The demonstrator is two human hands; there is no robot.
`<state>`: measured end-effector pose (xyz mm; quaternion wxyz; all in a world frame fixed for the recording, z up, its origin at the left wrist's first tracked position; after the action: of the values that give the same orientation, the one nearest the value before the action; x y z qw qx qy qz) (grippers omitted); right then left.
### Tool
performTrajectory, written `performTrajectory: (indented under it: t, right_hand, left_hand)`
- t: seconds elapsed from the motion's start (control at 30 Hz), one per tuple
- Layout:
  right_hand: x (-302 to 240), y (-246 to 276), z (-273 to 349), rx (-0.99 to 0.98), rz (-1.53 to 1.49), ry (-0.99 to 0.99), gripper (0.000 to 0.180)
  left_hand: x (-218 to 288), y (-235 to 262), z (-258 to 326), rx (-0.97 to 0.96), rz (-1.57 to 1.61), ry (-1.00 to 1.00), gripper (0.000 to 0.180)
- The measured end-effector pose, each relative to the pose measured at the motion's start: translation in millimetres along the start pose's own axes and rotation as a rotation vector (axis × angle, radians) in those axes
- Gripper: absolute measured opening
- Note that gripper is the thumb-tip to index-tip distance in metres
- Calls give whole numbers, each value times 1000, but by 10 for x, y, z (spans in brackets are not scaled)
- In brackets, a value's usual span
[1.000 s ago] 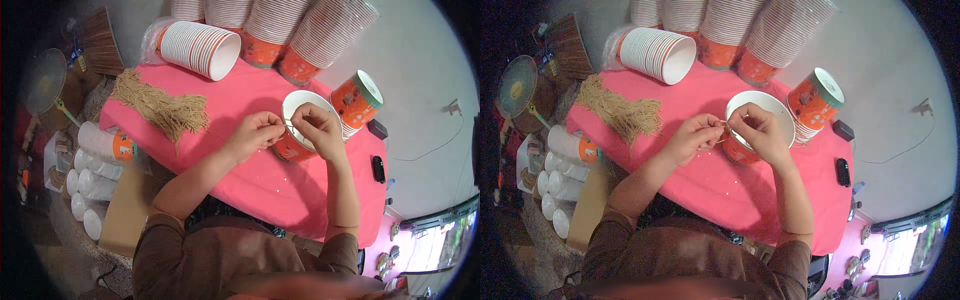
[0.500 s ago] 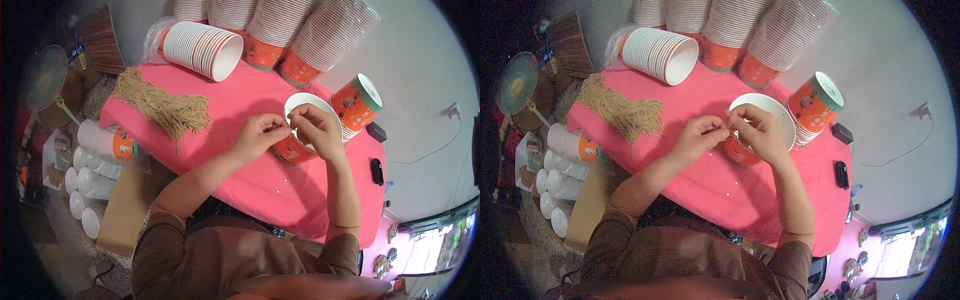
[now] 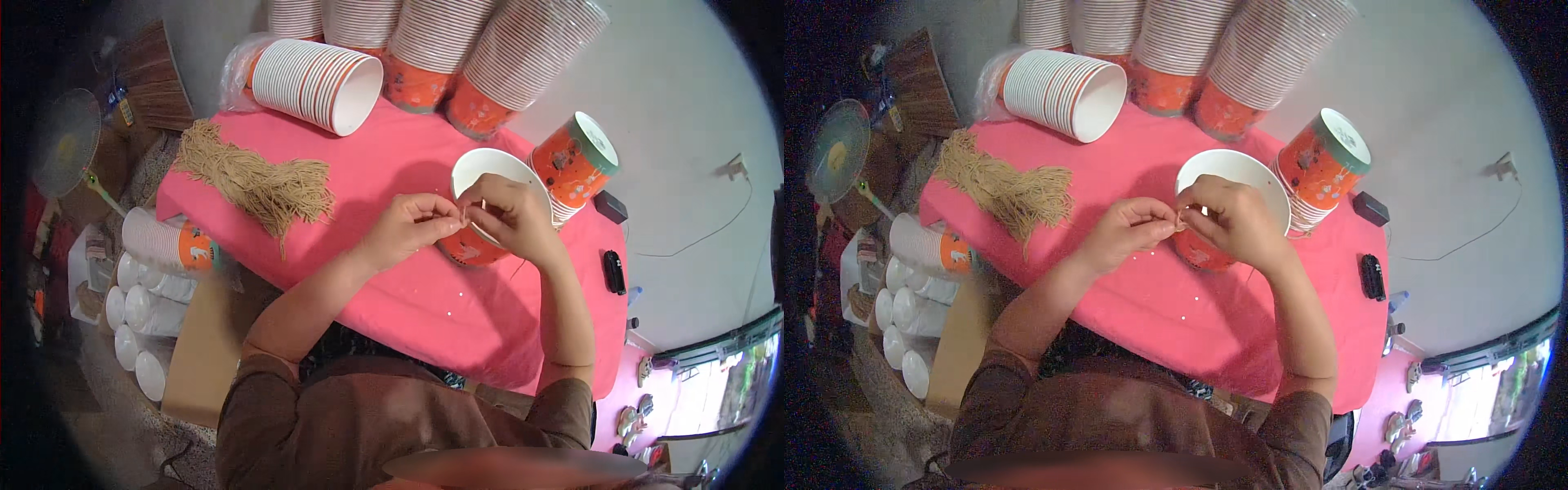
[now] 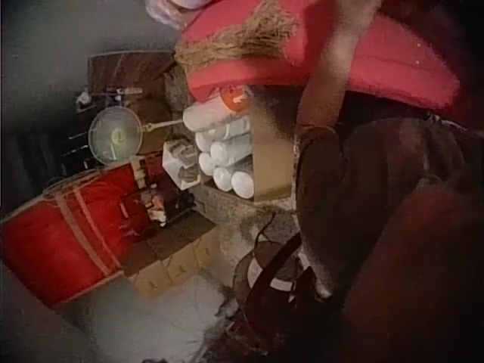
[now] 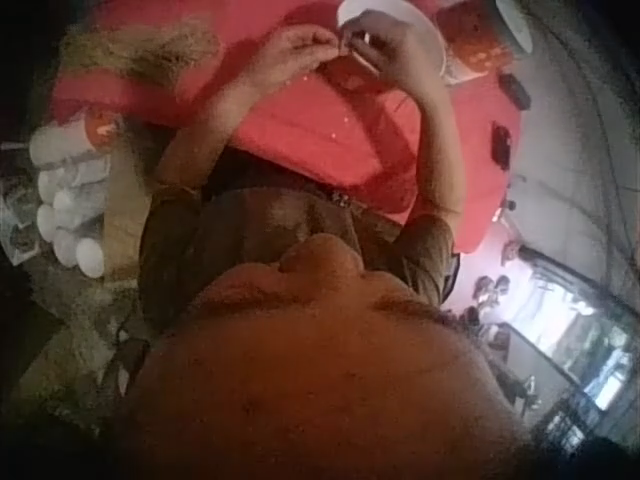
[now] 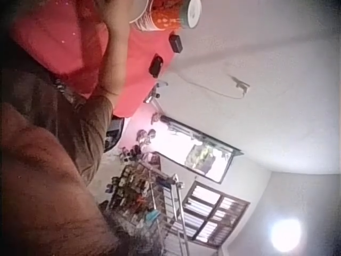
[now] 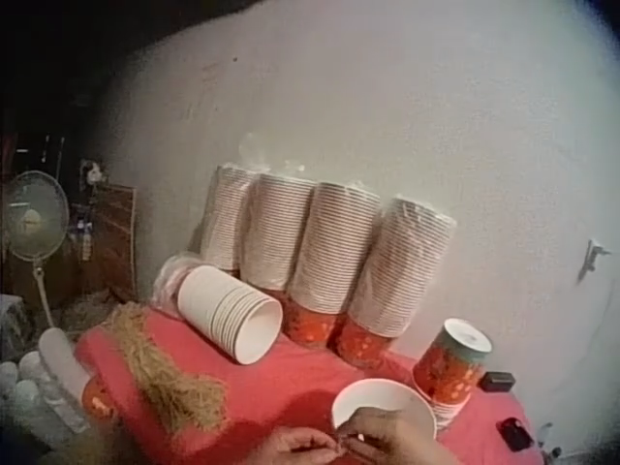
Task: Threading string through pre-punched holes in paper cups for assembly or packaging.
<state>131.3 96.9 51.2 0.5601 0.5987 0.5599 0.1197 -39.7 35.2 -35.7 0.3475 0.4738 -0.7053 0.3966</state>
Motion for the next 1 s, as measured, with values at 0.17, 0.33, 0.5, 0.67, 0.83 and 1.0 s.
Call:
performTrajectory:
  t: [0.17,0.33,0.5,0.67,0.83,1.0]
  right_hand:
    - [-50,66,17,-2,-74,-91,12]
    - [-3,114,43,28,-57,-10,11]
    - [-186,217,78,21,21,-134,11]
    - [-280,182,99,38,182,47,18]
    - [-351,97,75,59,282,118,22]
    - [-325,46,72,102,353,148,21]
  left_hand:
    - [48,47,3,6,111,62,16]
    - [-14,67,6,30,-49,4,14]
    - [17,46,9,38,-57,-5,12]
    - [44,40,36,64,303,122,11]
    - [36,-68,73,106,347,128,11]
    - [32,-101,108,113,303,100,11]
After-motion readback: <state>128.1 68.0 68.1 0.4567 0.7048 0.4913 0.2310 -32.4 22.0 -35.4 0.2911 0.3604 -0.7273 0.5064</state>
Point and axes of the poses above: each hand's wrist, its own z-axis away from the middle knuckle, its own y-axis out of the back of the hand, x = y × z, the point moved 1 cm from there along -z, towards the middle knuckle, and after that the axes turned 10 degrees about -y, right-handed, at the moved point
